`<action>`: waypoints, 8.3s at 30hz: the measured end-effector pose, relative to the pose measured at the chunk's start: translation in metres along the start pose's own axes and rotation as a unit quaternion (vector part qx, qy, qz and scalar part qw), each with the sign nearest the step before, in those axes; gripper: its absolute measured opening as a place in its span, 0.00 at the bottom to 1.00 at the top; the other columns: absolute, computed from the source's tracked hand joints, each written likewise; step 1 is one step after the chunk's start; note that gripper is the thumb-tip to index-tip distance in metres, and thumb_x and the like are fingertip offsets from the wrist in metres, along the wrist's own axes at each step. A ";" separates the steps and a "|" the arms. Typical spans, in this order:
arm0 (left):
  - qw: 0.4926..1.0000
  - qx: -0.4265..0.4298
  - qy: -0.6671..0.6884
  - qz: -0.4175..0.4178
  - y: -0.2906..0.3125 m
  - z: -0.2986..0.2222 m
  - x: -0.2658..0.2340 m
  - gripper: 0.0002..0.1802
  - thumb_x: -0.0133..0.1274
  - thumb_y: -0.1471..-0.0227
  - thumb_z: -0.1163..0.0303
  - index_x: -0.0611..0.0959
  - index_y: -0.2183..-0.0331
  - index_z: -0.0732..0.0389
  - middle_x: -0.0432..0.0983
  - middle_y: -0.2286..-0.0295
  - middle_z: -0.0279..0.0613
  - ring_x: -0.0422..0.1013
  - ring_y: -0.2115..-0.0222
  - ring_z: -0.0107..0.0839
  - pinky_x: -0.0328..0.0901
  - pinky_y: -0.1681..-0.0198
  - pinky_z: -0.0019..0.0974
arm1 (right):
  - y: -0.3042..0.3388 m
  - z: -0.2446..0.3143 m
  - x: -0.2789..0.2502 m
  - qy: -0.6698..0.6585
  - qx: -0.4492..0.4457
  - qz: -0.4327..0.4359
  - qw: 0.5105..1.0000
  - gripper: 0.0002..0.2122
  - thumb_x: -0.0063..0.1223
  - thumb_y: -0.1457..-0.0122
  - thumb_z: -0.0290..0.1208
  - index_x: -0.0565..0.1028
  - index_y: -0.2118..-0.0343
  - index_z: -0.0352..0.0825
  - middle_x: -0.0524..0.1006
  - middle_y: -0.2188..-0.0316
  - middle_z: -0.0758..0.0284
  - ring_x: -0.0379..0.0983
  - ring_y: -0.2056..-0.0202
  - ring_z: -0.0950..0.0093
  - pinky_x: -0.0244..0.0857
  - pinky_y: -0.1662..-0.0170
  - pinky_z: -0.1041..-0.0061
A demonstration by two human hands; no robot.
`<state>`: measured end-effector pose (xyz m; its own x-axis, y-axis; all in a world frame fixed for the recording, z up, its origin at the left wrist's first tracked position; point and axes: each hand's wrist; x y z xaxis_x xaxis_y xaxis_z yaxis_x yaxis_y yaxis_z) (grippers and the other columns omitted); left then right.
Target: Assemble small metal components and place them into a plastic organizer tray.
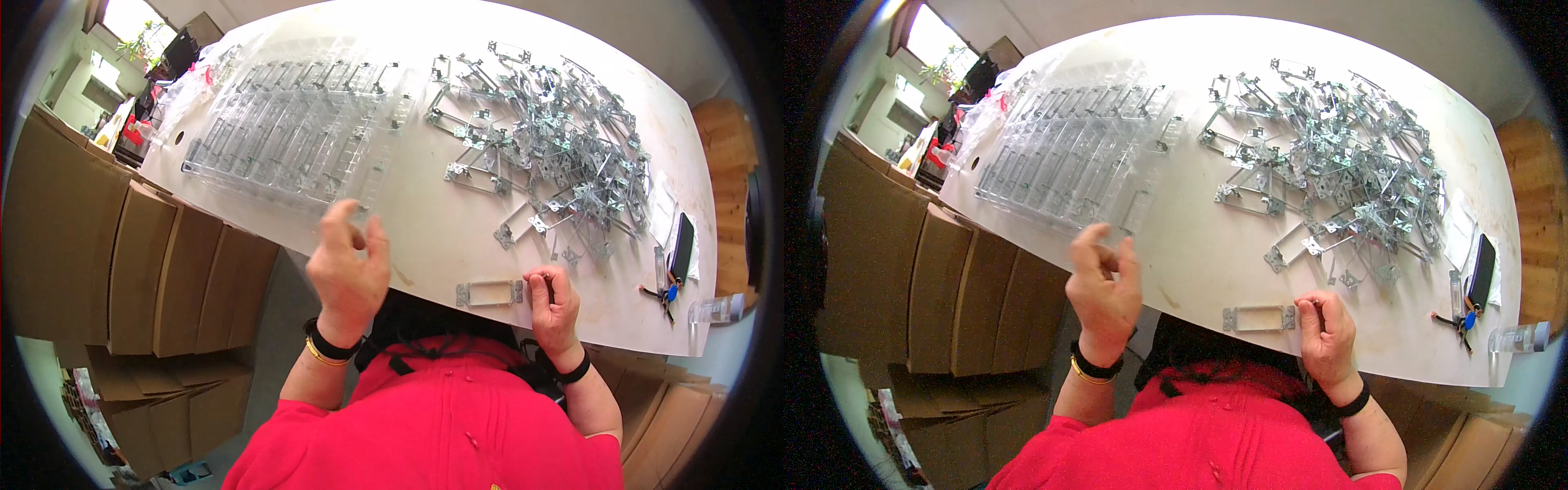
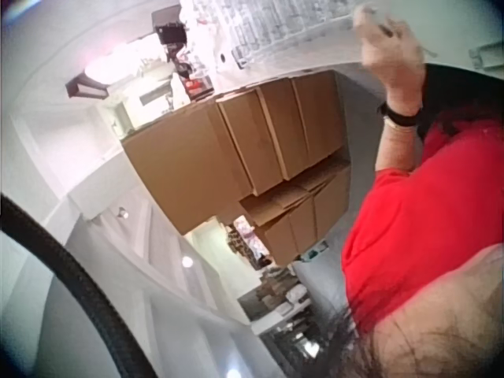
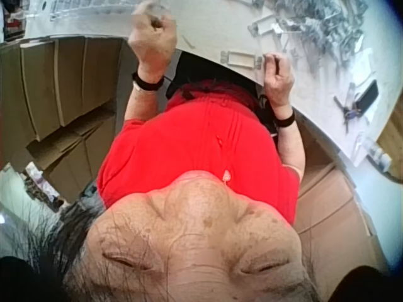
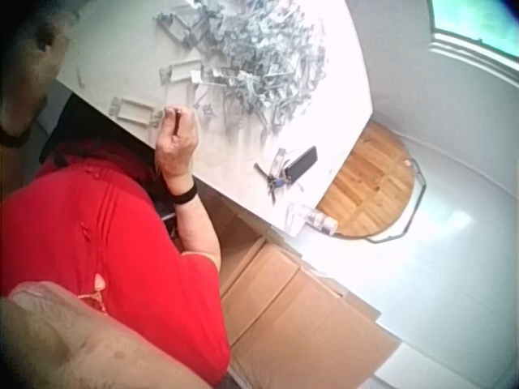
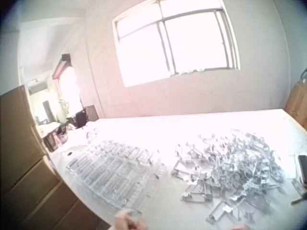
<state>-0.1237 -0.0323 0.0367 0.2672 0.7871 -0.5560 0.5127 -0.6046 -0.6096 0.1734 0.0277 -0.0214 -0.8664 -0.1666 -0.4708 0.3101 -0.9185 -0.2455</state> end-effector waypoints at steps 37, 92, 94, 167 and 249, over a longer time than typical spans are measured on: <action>0.929 0.159 0.104 0.317 0.080 -0.070 0.063 0.12 0.63 0.44 0.67 0.76 0.71 0.61 0.71 0.75 0.45 0.74 0.77 0.46 0.69 0.74 0.45 | -0.003 -0.003 0.001 -0.032 0.012 0.000 0.999 0.03 0.55 0.28 0.26 0.77 0.58 0.32 0.80 0.69 0.66 0.75 0.69 0.76 0.70 0.63 0.76; 0.958 -0.051 -0.134 0.249 0.051 0.003 0.035 0.22 0.66 0.46 0.53 0.80 0.64 0.64 0.81 0.76 0.52 0.80 0.75 0.55 0.73 0.71 0.51 | -0.002 -0.002 -0.001 -0.018 0.023 0.009 1.000 0.04 0.57 0.29 0.27 0.77 0.59 0.32 0.79 0.70 0.65 0.73 0.71 0.76 0.68 0.65 0.77; 0.968 -0.046 -0.116 0.217 0.050 0.007 0.035 0.22 0.67 0.46 0.55 0.82 0.64 0.66 0.81 0.77 0.51 0.80 0.76 0.52 0.73 0.71 0.50 | -0.003 -0.001 -0.001 -0.019 0.026 0.010 0.999 0.04 0.57 0.29 0.27 0.77 0.59 0.32 0.79 0.69 0.65 0.73 0.71 0.77 0.68 0.65 0.77; 0.988 -0.034 -0.139 0.060 0.016 0.016 0.026 0.19 0.58 0.35 0.65 0.85 0.44 0.53 0.80 0.80 0.50 0.78 0.81 0.49 0.71 0.75 0.48 | -0.005 -0.002 0.003 0.009 -0.023 0.006 1.000 0.04 0.57 0.29 0.27 0.77 0.61 0.33 0.78 0.71 0.66 0.73 0.71 0.76 0.68 0.65 0.76; 0.962 -0.007 -0.073 0.261 -0.004 0.049 -0.007 0.32 0.58 0.36 0.56 0.72 0.39 0.65 0.80 0.81 0.49 0.79 0.79 0.53 0.71 0.76 0.52 | -0.136 0.112 0.168 0.108 -0.225 0.065 0.966 0.04 0.57 0.34 0.30 0.79 0.62 0.37 0.81 0.72 0.57 0.80 0.70 0.54 0.72 0.67 0.58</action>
<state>-0.1675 -0.0416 0.0160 0.3738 0.3495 -0.8591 0.3501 -0.9110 -0.2182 -0.0581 0.0845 0.0281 -0.7214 -0.1469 -0.6768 0.5921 -0.6376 -0.4928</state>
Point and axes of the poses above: each hand's wrist, its own y-axis away from the middle knuckle, its own x-axis out of the palm, z = x × y
